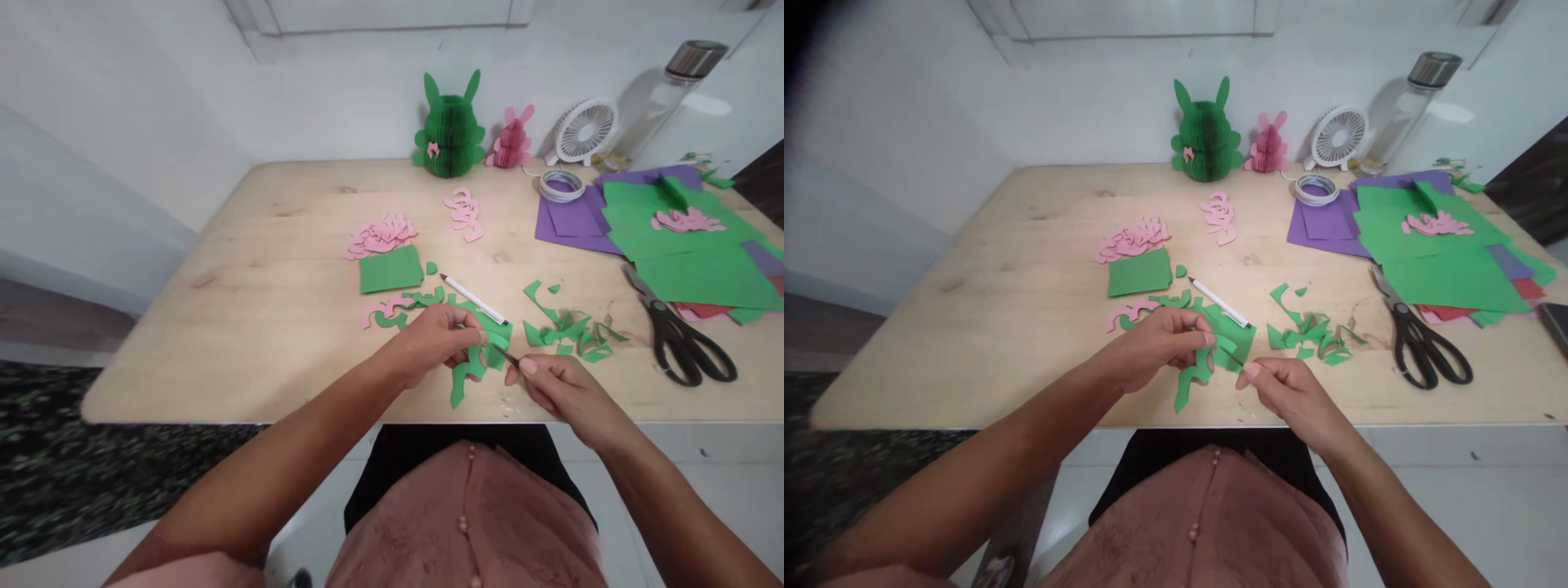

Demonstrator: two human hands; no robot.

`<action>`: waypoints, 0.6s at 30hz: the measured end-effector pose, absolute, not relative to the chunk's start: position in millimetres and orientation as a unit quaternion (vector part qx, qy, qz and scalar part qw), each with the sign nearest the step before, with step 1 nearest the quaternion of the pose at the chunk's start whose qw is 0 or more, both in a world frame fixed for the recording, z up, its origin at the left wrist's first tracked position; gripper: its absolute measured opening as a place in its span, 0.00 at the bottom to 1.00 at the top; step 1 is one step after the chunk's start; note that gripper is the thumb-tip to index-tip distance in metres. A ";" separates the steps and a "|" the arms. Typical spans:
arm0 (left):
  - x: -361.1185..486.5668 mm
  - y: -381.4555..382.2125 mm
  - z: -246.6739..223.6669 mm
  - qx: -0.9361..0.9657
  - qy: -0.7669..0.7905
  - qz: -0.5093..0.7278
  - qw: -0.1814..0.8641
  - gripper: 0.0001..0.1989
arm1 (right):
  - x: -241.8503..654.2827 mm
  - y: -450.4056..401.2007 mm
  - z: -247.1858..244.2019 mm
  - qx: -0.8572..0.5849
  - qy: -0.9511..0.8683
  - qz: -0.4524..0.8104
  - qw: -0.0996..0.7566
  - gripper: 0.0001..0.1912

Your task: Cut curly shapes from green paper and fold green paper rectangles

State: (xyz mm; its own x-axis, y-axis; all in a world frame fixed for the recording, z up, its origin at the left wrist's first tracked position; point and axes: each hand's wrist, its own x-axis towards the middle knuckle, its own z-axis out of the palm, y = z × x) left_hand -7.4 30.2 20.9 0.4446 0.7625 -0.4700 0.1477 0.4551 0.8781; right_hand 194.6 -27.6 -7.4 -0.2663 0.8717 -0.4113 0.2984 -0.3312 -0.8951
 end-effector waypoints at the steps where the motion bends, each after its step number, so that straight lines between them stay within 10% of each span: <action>1: -6.7 30.4 21.0 0.475 0.482 0.220 0.703 0.06 | 194.6 -27.5 -7.5 -0.556 -0.526 0.596 0.241 0.27; 18: -2.8 30.9 23.1 0.467 0.484 0.221 0.706 0.06 | 193.9 -27.4 -7.8 -0.562 -0.515 0.596 0.253 0.25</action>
